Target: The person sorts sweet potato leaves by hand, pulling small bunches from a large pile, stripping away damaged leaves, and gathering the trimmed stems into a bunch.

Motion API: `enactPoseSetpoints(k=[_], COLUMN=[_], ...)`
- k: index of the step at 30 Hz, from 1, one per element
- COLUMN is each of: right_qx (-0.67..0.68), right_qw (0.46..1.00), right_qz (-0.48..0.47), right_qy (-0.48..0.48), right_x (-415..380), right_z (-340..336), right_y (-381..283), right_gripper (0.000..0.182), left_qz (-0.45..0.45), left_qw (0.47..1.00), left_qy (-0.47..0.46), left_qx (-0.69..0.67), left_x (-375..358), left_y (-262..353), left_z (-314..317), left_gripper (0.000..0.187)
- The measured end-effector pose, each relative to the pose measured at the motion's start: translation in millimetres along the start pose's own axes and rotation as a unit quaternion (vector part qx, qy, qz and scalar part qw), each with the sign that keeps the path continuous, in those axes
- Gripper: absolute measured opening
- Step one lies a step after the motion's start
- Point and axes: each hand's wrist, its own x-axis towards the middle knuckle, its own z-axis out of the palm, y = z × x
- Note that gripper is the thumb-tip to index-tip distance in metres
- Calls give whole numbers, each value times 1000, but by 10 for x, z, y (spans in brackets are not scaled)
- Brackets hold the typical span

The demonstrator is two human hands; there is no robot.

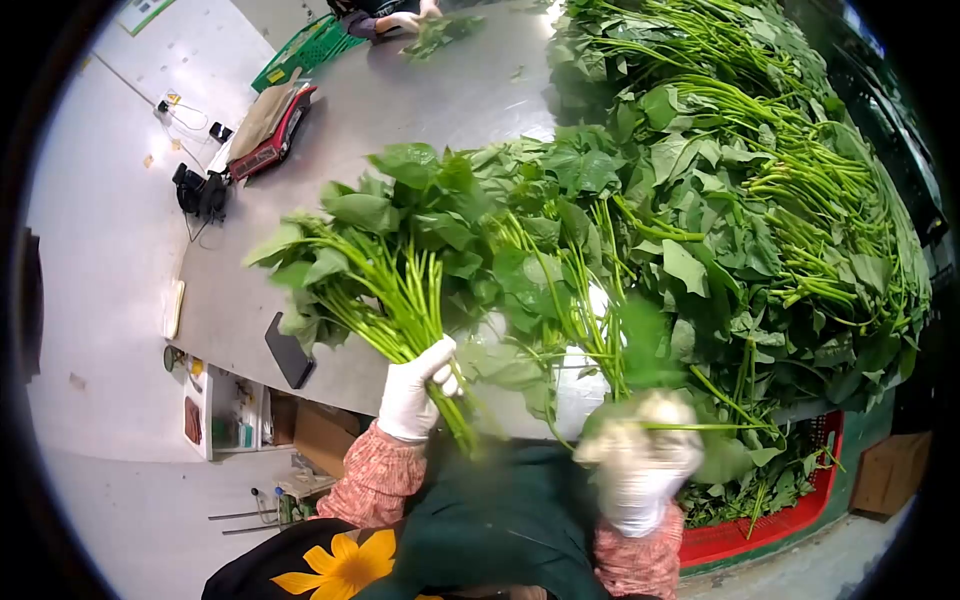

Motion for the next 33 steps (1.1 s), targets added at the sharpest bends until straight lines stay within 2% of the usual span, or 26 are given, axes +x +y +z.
enactPoseSetpoints(k=[1,2,3,4,5,7,9,10,11,12,13,15,16,17,18,19,21,22,23,25,26,29,32,33], right_qx=[129,292,436,511,521,383,198,107,17,-6,-30,-43,-125,-208,-227,-253,-317,-274,-280,-359,-296,-217,-175,-246], right_qw=[990,953,897,858,854,920,972,984,985,978,969,965,970,954,948,938,902,913,914,864,900,917,889,854], right_qz=[-34,-64,-62,-49,-20,6,105,138,169,205,240,236,136,36,32,-73,-152,-197,-156,-61,-120,-131,-152,-133], right_qy=[49,58,22,-13,0,-86,70,33,-5,-29,-53,-105,-160,-211,-219,-227,-250,-228,-247,-346,-296,-307,-394,-439], right_x=[120,254,361,430,456,447,250,166,110,95,93,47,54,77,148,132,113,109,122,125,88,214,349,360], right_z=[-222,-471,-664,-684,-614,-418,-156,-89,-23,66,147,188,166,144,306,288,357,439,519,568,613,730,777,765], right_y=[-113,-237,-370,-491,-533,-376,-170,-81,-29,-36,-48,0,94,167,-28,129,161,163,101,92,207,92,243,268], right_gripper=[39,50,62,73,74,74,61,50,39,34,29,25,25,25,22,25,28,27,23,18,15,31,26,24], left_qz=[1,9,17,25,33,33,55,66,77,27,62,152,177,189,191,191,144,118,110,108,110,104,67,48], left_qw=[1000,1000,1000,999,999,998,988,979,968,974,965,925,919,908,916,924,945,953,956,957,957,950,942,939], left_qy=[9,2,-4,-11,-21,-56,-124,-174,-223,-218,-234,-254,-258,-223,-213,-202,-134,-99,-91,-112,-134,-223,-304,-327], left_qx=[-1,1,14,25,36,18,72,80,89,60,102,237,237,300,281,263,262,260,255,244,233,194,129,97], left_x=[-5,-12,-22,-34,-37,-62,-123,-125,-132,-193,-166,-164,-175,-257,-212,-184,-340,-464,-478,-450,-424,-306,-229,-213], left_y=[30,27,10,-19,-47,-53,2,4,7,39,8,22,8,33,-113,-144,-70,36,52,25,-8,-95,-114,-129], left_z=[-38,-88,-112,-123,-115,-53,1,-8,-17,19,-10,-61,-34,-36,-170,-163,34,213,248,221,176,51,-28,-59], left_gripper=[10,11,12,13,14,18,17,17,18,19,19,19,18,16,18,20,29,35,34,31,29,25,22,21])
